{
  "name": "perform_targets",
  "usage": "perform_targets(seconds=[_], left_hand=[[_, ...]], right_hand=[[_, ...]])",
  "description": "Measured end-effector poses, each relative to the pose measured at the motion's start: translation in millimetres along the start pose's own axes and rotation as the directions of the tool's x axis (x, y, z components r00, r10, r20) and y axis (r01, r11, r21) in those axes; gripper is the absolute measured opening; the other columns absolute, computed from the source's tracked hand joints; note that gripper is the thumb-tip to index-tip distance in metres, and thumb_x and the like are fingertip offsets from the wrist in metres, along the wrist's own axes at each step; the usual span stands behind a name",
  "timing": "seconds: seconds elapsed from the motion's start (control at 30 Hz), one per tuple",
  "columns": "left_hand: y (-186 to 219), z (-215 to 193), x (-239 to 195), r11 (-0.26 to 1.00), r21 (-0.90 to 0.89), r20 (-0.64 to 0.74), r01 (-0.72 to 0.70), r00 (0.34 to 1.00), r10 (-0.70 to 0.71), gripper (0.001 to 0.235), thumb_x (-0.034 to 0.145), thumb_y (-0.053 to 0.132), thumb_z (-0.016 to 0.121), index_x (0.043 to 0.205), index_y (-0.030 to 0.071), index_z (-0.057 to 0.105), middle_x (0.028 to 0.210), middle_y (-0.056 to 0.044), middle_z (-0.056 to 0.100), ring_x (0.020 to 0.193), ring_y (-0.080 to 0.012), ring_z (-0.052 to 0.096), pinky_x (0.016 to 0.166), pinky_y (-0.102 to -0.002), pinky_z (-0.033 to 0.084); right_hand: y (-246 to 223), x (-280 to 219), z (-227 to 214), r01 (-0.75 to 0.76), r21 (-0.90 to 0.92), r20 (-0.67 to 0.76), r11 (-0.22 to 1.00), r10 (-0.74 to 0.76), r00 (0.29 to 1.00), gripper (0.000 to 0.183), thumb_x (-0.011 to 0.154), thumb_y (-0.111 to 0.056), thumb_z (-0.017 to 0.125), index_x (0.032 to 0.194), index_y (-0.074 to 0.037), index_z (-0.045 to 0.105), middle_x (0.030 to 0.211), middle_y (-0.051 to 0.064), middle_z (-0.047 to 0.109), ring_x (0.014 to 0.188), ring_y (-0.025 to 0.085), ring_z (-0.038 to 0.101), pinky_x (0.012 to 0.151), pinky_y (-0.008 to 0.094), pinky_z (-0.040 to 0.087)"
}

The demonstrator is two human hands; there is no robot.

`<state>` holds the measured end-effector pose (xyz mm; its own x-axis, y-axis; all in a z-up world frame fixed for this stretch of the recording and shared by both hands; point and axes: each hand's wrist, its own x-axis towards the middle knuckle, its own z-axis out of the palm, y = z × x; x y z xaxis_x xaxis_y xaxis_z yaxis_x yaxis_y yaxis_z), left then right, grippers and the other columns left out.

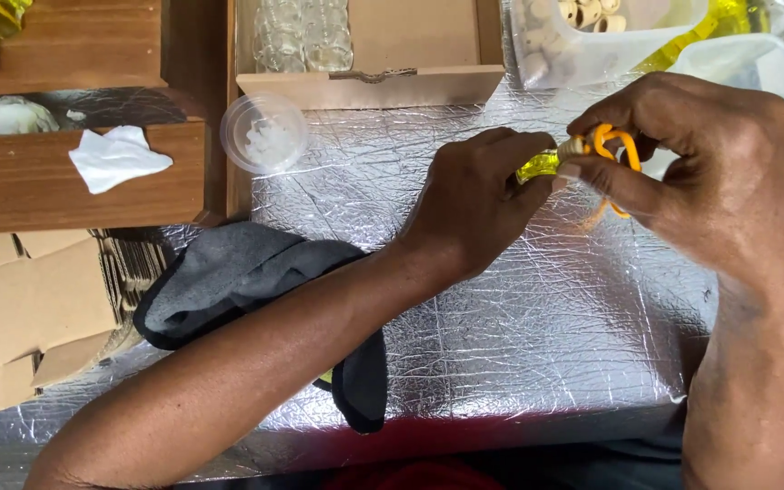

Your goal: Filling small glass bottles with a syringe, cleaning them with a cloth, and attaching a decorative cord and wooden bead.

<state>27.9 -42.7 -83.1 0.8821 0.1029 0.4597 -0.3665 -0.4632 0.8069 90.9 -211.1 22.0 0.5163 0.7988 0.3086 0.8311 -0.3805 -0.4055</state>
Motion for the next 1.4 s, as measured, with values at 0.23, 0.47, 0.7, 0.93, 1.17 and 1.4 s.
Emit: perform_targets(seconds=[0.23,0.47,0.7,0.93,1.17,1.4], left_hand=[[6,-3,1,1.0,0.017,0.026,0.001,1.0,-0.002,0.026,0.096,0.021,0.069,0.116,0.005,0.07,0.083,-0.008,0.071,0.067,-0.0201,0.062,0.059,-0.038,0.046],[12,-6,5,0.999,-0.021,-0.008,0.032,0.999,-0.032,0.019,0.093,0.017,0.073,0.109,0.007,0.072,0.08,-0.007,0.07,0.066,-0.0182,0.06,0.057,-0.036,0.043],[21,-12,7,0.999,-0.004,-0.044,0.046,0.998,-0.046,0.019,0.092,0.013,0.067,0.108,0.004,0.07,0.086,-0.008,0.072,0.069,-0.0197,0.062,0.06,-0.036,0.047],[26,-15,9,0.989,-0.042,-0.096,0.139,0.985,-0.143,0.022,0.091,0.03,0.068,0.101,0.01,0.073,0.086,-0.004,0.073,0.07,-0.0153,0.064,0.06,-0.033,0.047],[28,-15,10,0.989,-0.035,-0.155,0.146,0.977,-0.149,0.01,0.09,0.02,0.072,0.095,0.011,0.072,0.082,-0.001,0.07,0.065,-0.0122,0.061,0.059,-0.03,0.047],[21,-13,9,0.994,0.019,-0.08,0.107,0.991,-0.106,0.017,0.091,0.02,0.071,0.105,0.009,0.073,0.084,-0.005,0.071,0.066,-0.0159,0.062,0.059,-0.035,0.045]], right_hand=[[4,0,3,-0.238,-0.076,0.0,0.968,0.239,0.971,0.031,0.099,-0.021,0.09,0.092,0.001,0.069,0.068,0.009,0.059,0.056,0.017,0.048,0.052,0.033,0.036],[-7,4,-12,0.04,-0.084,0.033,0.996,-0.037,0.999,0.064,0.09,-0.022,0.085,0.141,0.008,0.062,0.123,0.021,0.07,0.078,0.028,0.066,0.075,0.041,0.054],[-19,7,-13,-0.191,-0.051,0.06,0.98,0.194,0.979,0.067,0.088,-0.01,0.08,0.151,-0.008,0.056,0.096,0.009,0.075,0.052,0.02,0.064,0.066,0.036,0.053],[-23,10,1,-0.26,0.096,0.013,0.961,0.26,0.966,0.071,0.083,0.0,0.084,0.145,-0.004,0.05,0.102,0.013,0.07,0.076,0.022,0.072,0.065,0.034,0.06],[-24,5,-4,-0.2,0.109,-0.098,0.974,0.211,0.972,0.042,0.095,0.007,0.072,0.135,0.002,0.06,0.095,0.008,0.069,0.077,0.016,0.064,0.069,0.028,0.056],[-13,-5,-3,-0.001,-0.042,-0.318,0.999,-0.013,0.948,0.013,0.111,0.02,0.067,0.12,0.014,0.074,0.104,0.021,0.07,0.075,0.025,0.056,0.066,0.034,0.048]])
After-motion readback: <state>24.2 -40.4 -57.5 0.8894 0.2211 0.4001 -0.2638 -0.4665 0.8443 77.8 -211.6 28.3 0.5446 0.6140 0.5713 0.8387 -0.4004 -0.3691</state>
